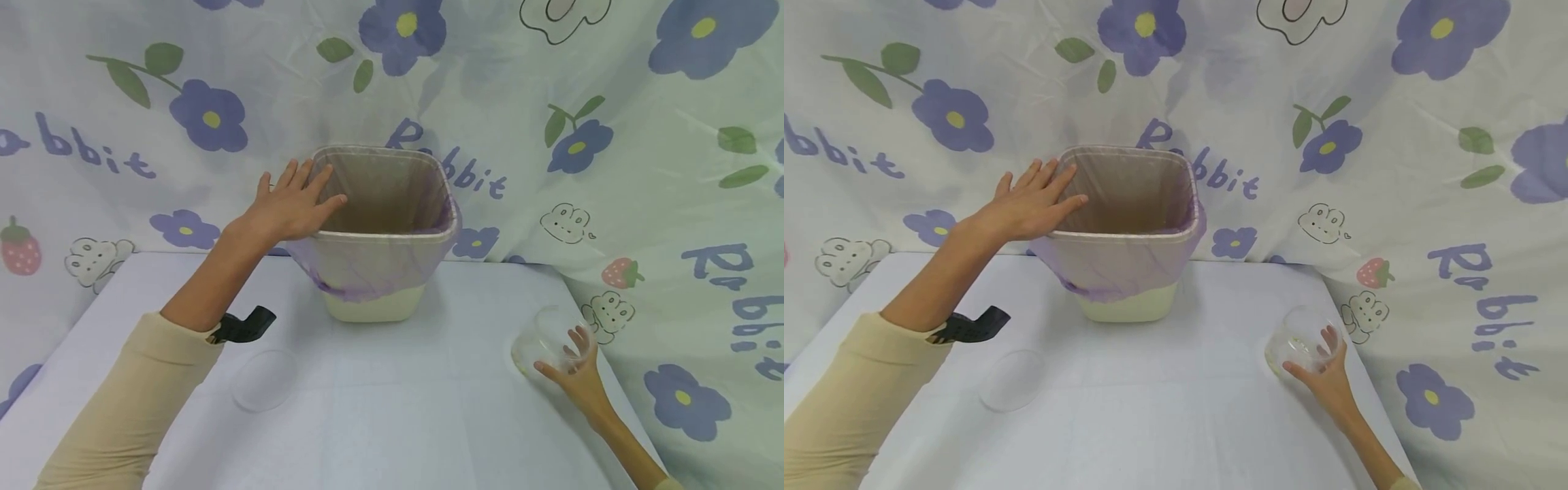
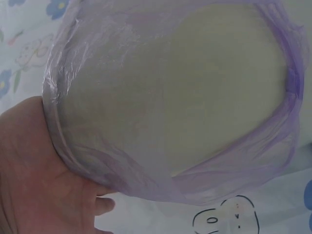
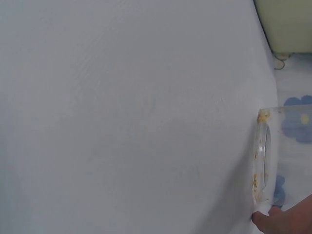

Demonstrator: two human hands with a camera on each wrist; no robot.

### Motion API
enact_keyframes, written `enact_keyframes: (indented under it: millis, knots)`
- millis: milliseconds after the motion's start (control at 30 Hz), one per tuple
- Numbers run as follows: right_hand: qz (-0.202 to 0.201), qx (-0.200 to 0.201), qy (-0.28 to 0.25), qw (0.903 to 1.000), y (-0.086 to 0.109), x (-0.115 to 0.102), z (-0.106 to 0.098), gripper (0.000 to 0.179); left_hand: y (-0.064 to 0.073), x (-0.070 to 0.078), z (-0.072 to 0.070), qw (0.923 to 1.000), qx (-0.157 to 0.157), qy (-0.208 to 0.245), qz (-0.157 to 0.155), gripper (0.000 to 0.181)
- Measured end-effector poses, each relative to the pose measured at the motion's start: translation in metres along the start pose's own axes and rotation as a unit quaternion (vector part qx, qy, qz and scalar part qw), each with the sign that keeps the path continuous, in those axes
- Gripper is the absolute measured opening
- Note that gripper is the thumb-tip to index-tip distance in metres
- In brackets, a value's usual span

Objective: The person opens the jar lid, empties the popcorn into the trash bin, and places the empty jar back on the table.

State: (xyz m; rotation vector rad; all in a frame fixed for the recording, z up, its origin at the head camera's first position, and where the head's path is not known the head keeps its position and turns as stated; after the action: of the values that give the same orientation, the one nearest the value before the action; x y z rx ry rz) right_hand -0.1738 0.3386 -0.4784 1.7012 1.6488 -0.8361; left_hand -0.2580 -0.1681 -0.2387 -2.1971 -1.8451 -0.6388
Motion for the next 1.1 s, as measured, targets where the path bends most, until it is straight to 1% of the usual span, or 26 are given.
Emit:
enact_keyframes:
  millis: [167,233,367,467,567,633,700,767,833,933,1000,1100]
  knots:
    - [0.014,-0.007,0.012,0.9998,0.010,0.003,-0.005,0.114,0.000,-0.001,0.000,1.0000,0.002,0.001,0.003,0.078]
    - [0.012,-0.007,0.008,0.9999,0.013,0.004,-0.006,0.113,0.000,-0.001,0.000,1.0000,0.002,0.002,0.003,0.078]
    - [0.007,-0.008,0.023,0.9997,0.019,0.007,-0.009,0.112,0.000,0.000,0.000,1.0000,-0.001,0.002,0.006,0.078]
    - [-0.007,-0.009,0.018,0.9998,0.022,0.004,-0.012,0.112,-0.001,0.000,-0.001,1.0000,-0.003,0.003,0.006,0.078]
    - [-0.028,-0.004,0.001,0.9996,0.022,-0.002,-0.017,0.110,-0.001,-0.001,-0.002,1.0000,-0.005,0.004,0.006,0.078]
    - [-0.044,0.005,-0.001,0.9990,0.020,-0.007,-0.023,0.108,-0.001,-0.001,-0.002,1.0000,-0.006,0.006,0.005,0.077]
    - [-0.065,0.021,0.010,0.9976,0.016,-0.012,-0.030,0.101,-0.001,-0.002,-0.003,0.9999,-0.007,0.009,0.006,0.077]
    - [-0.086,0.040,0.031,0.9950,0.011,-0.019,-0.039,0.089,0.000,-0.003,-0.003,0.9999,-0.008,0.012,0.008,0.077]
    - [-0.105,0.067,0.062,0.9902,0.005,-0.027,-0.047,0.075,0.000,-0.004,-0.004,0.9998,-0.009,0.015,0.009,0.077]
    - [-0.145,0.100,0.112,0.9779,-0.002,-0.040,-0.059,0.063,0.001,-0.004,-0.006,0.9997,-0.010,0.019,0.010,0.076]
    - [-0.181,0.118,0.144,0.9657,-0.007,-0.051,-0.067,0.061,0.002,-0.003,-0.006,0.9997,-0.010,0.022,0.009,0.075]
    - [-0.234,0.131,0.186,0.9452,-0.013,-0.069,-0.077,0.063,0.003,-0.004,-0.007,0.9995,-0.006,0.030,0.010,0.074]
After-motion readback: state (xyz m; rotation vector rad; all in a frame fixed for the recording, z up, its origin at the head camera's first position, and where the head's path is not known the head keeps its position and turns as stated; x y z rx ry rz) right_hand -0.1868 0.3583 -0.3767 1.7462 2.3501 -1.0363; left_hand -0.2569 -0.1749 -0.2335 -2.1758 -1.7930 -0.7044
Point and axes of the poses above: each hand's wrist, its own y-axis away from the middle knuckle, its own z-axis out of the palm, x = y × z, the point moved 2 cm from there along -y, towards the middle knuckle, and after that the axes turned 13 degrees about y, right-handed, at the moved point
